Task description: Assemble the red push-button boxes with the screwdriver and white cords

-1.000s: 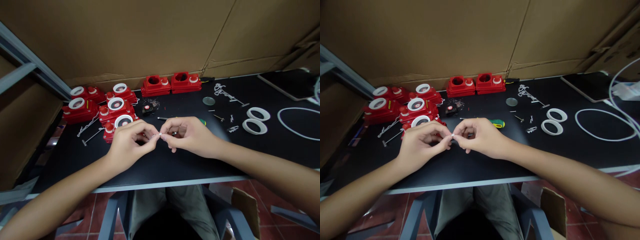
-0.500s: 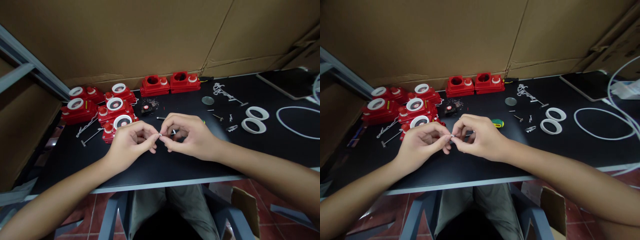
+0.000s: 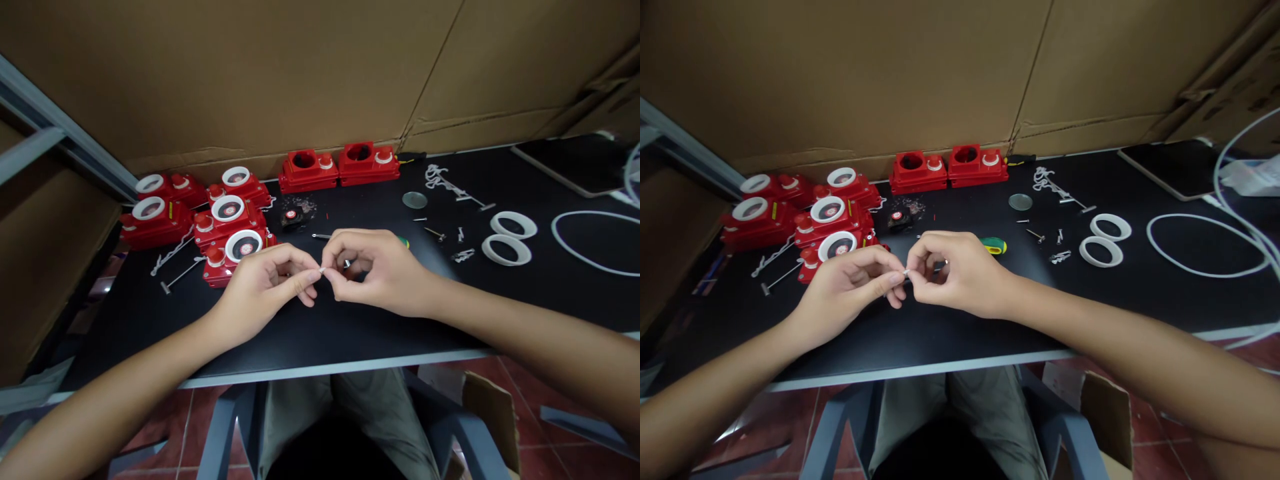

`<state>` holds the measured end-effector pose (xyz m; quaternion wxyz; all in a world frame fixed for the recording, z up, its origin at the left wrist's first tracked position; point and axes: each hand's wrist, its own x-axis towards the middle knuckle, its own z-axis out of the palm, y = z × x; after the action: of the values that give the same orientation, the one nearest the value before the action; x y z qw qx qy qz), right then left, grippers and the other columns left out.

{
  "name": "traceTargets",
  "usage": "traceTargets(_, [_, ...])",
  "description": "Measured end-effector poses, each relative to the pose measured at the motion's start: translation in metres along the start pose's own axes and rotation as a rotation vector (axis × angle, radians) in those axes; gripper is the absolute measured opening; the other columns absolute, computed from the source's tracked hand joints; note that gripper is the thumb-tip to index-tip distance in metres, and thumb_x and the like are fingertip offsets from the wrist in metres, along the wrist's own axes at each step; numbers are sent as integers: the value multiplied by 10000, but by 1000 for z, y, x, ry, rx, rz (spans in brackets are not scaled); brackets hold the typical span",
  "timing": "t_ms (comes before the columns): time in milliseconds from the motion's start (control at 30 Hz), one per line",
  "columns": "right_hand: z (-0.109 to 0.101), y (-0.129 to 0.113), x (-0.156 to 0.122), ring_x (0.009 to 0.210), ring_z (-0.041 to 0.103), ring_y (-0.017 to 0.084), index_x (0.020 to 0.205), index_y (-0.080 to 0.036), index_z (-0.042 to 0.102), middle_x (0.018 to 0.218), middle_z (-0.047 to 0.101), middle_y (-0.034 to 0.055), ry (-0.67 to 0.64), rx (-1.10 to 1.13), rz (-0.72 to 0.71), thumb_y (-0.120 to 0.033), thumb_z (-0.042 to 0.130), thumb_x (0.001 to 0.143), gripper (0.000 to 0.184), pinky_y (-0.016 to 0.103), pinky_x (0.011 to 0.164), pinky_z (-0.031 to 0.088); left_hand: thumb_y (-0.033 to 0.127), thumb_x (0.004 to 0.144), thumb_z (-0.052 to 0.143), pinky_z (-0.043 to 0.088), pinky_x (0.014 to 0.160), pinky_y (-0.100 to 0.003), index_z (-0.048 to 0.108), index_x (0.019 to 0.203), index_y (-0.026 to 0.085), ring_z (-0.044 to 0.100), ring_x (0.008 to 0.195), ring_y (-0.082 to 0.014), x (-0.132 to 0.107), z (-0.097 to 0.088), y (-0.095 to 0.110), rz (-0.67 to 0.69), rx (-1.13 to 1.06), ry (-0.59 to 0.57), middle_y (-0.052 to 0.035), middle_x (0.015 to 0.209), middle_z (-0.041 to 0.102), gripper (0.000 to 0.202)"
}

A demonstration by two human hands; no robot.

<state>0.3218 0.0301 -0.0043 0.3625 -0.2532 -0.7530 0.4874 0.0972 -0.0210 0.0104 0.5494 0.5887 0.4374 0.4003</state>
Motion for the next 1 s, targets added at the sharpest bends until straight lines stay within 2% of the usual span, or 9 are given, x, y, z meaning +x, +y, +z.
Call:
traceTargets(100, [-1, -1, 1, 605, 744, 109, 878, -172, 675, 763, 712, -23, -102, 211, 194, -196, 795, 876, 122, 192, 575, 595, 202, 963, 880, 672, 701, -170, 792, 963, 137, 800, 703, -107, 0, -1, -1, 3, -8, -3, 8, 818, 787, 110])
traceTargets(200, [-2, -2, 2, 590, 757, 104, 880, -166, 668, 746, 725, -34, -146, 351, 288, -202, 872, 860, 208, 181, 594, 612, 191, 960, 879, 677, 698, -169, 785, 951, 138, 802, 707, -107, 0, -1, -1, 7, -12, -15, 11, 821, 771, 108])
traceTargets(400, [-4, -3, 5, 608, 741, 117, 905, -164, 673, 709, 734, -29, -191, 519, 366, -371, 1008, 842, 399, 235, 615, 692, 197, 958, 882, 677, 680, -168, 782, 927, 136, 792, 703, -103, 0, -1, 1, 28, -6, -47, 17, 845, 730, 121])
traceTargets(500, [-5, -3, 7, 628, 736, 112, 905, -158, 681, 705, 724, -30, -220, 565, 378, -423, 1009, 853, 425, 235, 616, 702, 235, 971, 892, 676, 688, -170, 770, 929, 138, 790, 706, -102, 0, -2, 1, 18, -29, -73, 17, 836, 741, 161])
traceTargets(633, [-4, -1, 7, 630, 727, 114, 927, -167, 668, 716, 702, -41, -187, 547, 354, -430, 995, 874, 423, 244, 597, 706, 342, 989, 912, 663, 694, -165, 763, 957, 138, 776, 679, -94, 1, -1, 3, -14, -99, -91, 15, 795, 773, 254])
traceTargets(733, [-2, 2, 3, 662, 734, 120, 954, -182, 652, 790, 690, -30, -78, 399, 194, -369, 944, 929, 347, 253, 588, 710, 437, 972, 933, 650, 679, -153, 763, 963, 136, 771, 662, -89, 1, -1, 3, -39, -150, -72, 16, 769, 783, 346])
traceTargets(833, [-2, 4, -1, 772, 736, 111, 985, -171, 718, 950, 715, 30, 59, -29, -215, -192, 822, 1007, 109, 214, 622, 688, 481, 943, 955, 645, 671, -151, 761, 950, 136, 771, 648, -91, 2, -1, 1, -54, -184, -48, 13, 750, 792, 396])
traceTargets(900, [-3, 4, -2, 831, 736, 110, 1028, -166, 752, 995, 763, 61, 97, -302, -453, -97, 760, 1030, 69, 200, 679, 677, 484, 922, 973, 644, 665, -153, 760, 932, 136, 770, 636, -93, 2, -1, 0, -60, -198, -39, 12, 736, 794, 408])
traceTargets(1000, [-5, 5, -2, 840, 749, 107, 1070, -155, 760, 995, 809, 77, 117, -441, -573, -60, 757, 1032, 102, 191, 723, 677, 471, 902, 990, 642, 649, -162, 768, 910, 136, 767, 613, -100, 2, -1, -1, -65, -206, -25, 7, 712, 794, 403])
